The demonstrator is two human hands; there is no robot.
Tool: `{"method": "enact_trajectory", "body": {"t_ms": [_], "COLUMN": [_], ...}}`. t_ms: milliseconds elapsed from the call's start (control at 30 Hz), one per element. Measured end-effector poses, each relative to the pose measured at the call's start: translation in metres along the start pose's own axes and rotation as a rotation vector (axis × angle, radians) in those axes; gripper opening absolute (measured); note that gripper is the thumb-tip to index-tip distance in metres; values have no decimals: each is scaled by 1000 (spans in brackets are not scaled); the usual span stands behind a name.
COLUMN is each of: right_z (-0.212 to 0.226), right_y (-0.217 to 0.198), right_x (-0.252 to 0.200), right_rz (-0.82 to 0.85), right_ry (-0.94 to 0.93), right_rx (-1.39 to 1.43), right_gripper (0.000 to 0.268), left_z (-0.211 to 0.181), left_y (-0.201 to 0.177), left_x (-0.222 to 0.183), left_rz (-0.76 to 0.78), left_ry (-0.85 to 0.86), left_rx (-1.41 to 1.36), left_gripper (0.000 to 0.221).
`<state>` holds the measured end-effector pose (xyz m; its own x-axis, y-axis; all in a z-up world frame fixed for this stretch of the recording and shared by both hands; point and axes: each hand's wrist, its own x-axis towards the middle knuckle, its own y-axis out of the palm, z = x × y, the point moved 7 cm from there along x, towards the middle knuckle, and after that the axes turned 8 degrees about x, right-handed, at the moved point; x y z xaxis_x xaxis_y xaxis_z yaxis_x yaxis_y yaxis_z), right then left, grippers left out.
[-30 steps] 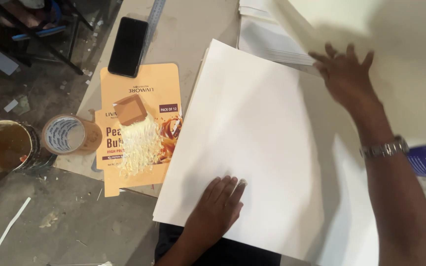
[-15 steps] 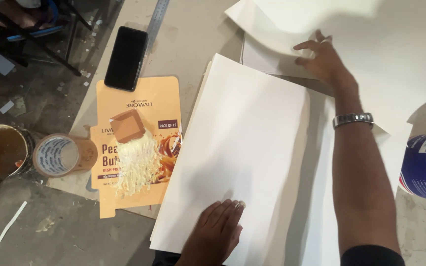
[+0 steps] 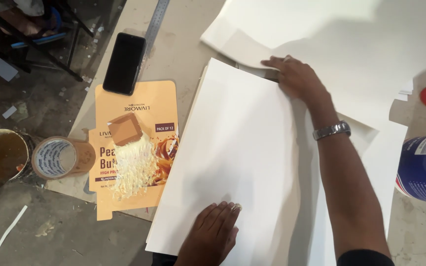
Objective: The recorder is handling, aligning, and flipping through large white sheets of paper on a cluttered workspace.
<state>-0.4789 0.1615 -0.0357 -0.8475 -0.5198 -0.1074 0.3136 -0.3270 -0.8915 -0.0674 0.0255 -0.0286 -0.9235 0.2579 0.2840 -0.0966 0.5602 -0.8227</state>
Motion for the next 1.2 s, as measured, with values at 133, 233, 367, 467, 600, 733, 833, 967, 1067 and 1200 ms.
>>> {"method": "enact_trajectory", "body": {"t_ms": [133, 233, 367, 467, 600, 733, 833, 967, 1067, 1200], "right_z": [44, 20, -7, -3, -13, -9, -6, -3, 14, 64], "right_y": [-15, -10, 1, -1, -1, -7, -10, -11, -20, -27], "right_x": [-9, -8, 14, 13, 15, 15, 14, 21, 15, -30], "right_rz": [23, 52, -6, 15, 63, 45, 42, -14, -180, -440], "right_ry": [57, 201, 126, 159, 315, 344, 364, 213, -67, -335], "right_rx": [-101, 66, 248, 247, 229, 213, 221, 137, -59, -148], "right_gripper": [42, 37, 37, 40, 49, 50, 49, 49, 47, 25], "left_z": [-1, -2, 2, 2, 3, 4, 4, 5, 3, 0], "left_y": [-1, -2, 5, 8, 11, 12, 12, 12, 8, -4], "left_x": [0, 0, -4, -5, -7, -8, -8, -8, -5, 3], "left_rz": [6, -11, -4, 17, -1, -2, -11, -5, -8, 10], "left_ry": [-3, 22, 6, 6, 4, 4, 7, -2, -1, 8], "left_rx": [7, 6, 14, 13, 25, 7, 12, 8, 9, -15], "left_gripper": [59, 58, 59, 59, 60, 61, 60, 59, 61, 64]}}
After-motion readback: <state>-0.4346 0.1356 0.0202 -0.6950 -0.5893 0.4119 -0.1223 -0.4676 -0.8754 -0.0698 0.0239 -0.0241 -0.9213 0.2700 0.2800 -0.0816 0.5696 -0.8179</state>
